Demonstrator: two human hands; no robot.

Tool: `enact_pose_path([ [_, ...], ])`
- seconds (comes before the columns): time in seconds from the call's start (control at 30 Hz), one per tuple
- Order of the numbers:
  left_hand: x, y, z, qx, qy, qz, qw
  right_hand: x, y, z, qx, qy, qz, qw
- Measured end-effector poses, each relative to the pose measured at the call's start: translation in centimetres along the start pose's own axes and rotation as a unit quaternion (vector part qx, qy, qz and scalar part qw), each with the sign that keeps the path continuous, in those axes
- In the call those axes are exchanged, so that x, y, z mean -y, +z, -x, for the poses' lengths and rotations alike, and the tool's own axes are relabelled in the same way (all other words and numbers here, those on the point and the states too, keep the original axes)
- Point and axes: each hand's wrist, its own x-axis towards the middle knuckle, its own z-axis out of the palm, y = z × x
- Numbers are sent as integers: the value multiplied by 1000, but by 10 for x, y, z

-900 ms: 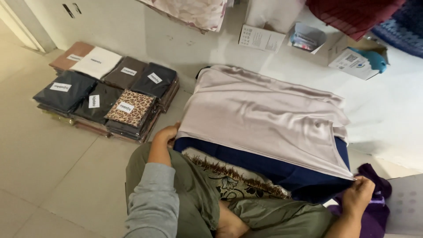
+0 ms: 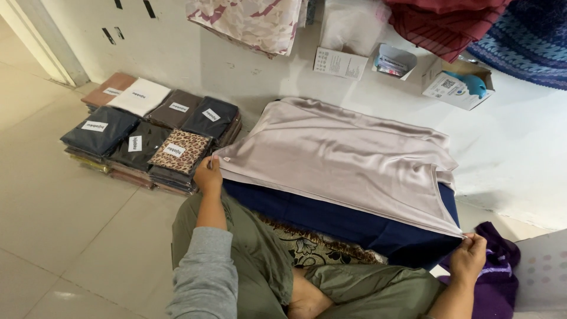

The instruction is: The person cleans a light-colored piece of fabric by repeatedly rolling a lint roller over its surface. They unfold, smooth, and refold the fabric multiple times to ensure all areas are cleaned. The fabric is handled by hand and placed on a low blue surface.

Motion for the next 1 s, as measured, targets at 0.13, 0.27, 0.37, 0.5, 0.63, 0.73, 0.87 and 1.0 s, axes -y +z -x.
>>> enact_pose_path([
  [0.13, -20, -18, 15, 24, -63, 63, 996, 14, -5, 4, 11, 39, -13, 999],
  [0.27, -45, -40, 30, 62, -161, 252, 952, 12, -4, 4, 8, 31, -8, 999],
  [0.37, -37, -34, 24, 92, -169, 348, 917, 12, -3, 4, 8, 32, -8, 999],
  [0.5, -32, -31, 24, 108, -138, 414, 893, 6, -3, 5, 3, 5, -11, 1000],
  [0.63, -38, -42, 35, 67, -107, 245, 961, 17, -4, 8, 7, 31, -13, 999],
  [0.73, -17, -27, 22, 24, -12, 38, 999, 11, -1, 6, -1, 36, -16, 999],
  [0.87, 1, -11, 17, 18, 89, -12, 996, -11, 5, 3, -40, -21, 5, 999],
  [1.0, 14, -1, 2, -83, 241, 16, 967, 5, 4, 8, -70, -42, -29, 996],
])
